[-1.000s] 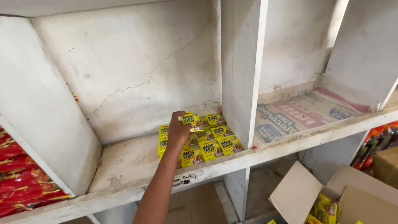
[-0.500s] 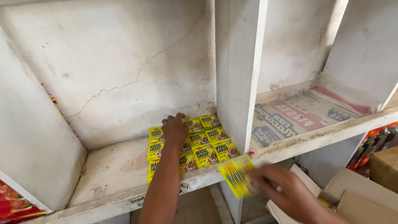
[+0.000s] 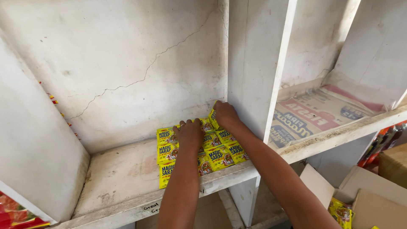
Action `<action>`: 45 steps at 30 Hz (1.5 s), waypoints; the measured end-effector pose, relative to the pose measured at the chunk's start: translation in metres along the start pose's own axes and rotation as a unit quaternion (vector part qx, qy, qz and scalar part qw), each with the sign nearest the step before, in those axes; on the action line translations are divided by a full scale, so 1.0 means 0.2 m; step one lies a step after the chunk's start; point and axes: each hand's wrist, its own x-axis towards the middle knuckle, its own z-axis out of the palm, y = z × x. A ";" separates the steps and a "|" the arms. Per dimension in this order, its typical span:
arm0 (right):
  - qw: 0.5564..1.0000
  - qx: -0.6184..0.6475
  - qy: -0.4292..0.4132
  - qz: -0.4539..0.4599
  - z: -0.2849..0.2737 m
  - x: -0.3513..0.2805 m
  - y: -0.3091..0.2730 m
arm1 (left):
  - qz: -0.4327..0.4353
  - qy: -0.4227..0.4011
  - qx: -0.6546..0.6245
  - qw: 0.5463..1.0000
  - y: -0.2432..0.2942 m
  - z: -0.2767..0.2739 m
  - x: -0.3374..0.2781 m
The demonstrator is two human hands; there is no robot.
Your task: Stocking a lower shelf with seasoning packets from a cardboard box.
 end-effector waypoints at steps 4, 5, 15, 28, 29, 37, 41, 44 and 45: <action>0.991 -0.113 0.031 -0.070 0.04 -0.05 0.02 | 0.010 0.003 0.011 1.000 0.00 0.03 0.03; 0.981 -0.159 0.036 -0.106 0.05 -0.06 0.03 | 0.010 0.016 0.012 1.000 0.00 0.05 0.04; 0.947 -0.270 -0.118 -0.128 0.03 -0.10 0.01 | 0.008 0.019 0.021 1.000 0.01 0.03 0.02; 0.965 -0.195 -0.150 -0.096 0.09 -0.06 0.08 | 0.001 0.009 0.006 1.000 0.00 0.03 0.03; 0.968 -0.195 -0.109 -0.113 0.07 -0.07 0.07 | -0.003 0.001 0.004 1.000 0.00 0.01 0.02; 0.979 -0.147 -0.042 -0.138 -0.08 -0.18 -0.03 | -0.023 -0.009 0.011 1.000 -0.01 -0.04 0.01; 0.975 -0.170 -0.075 -0.119 -0.04 -0.15 0.00 | -0.024 -0.030 0.013 0.999 0.02 -0.09 -0.01; 0.974 -0.177 -0.047 -0.134 -0.02 -0.12 0.04 | -0.021 -0.037 0.005 0.999 0.01 -0.06 0.00; 0.974 -0.174 -0.032 -0.143 -0.01 -0.11 0.04 | -0.019 -0.025 -0.001 1.000 0.00 -0.04 0.00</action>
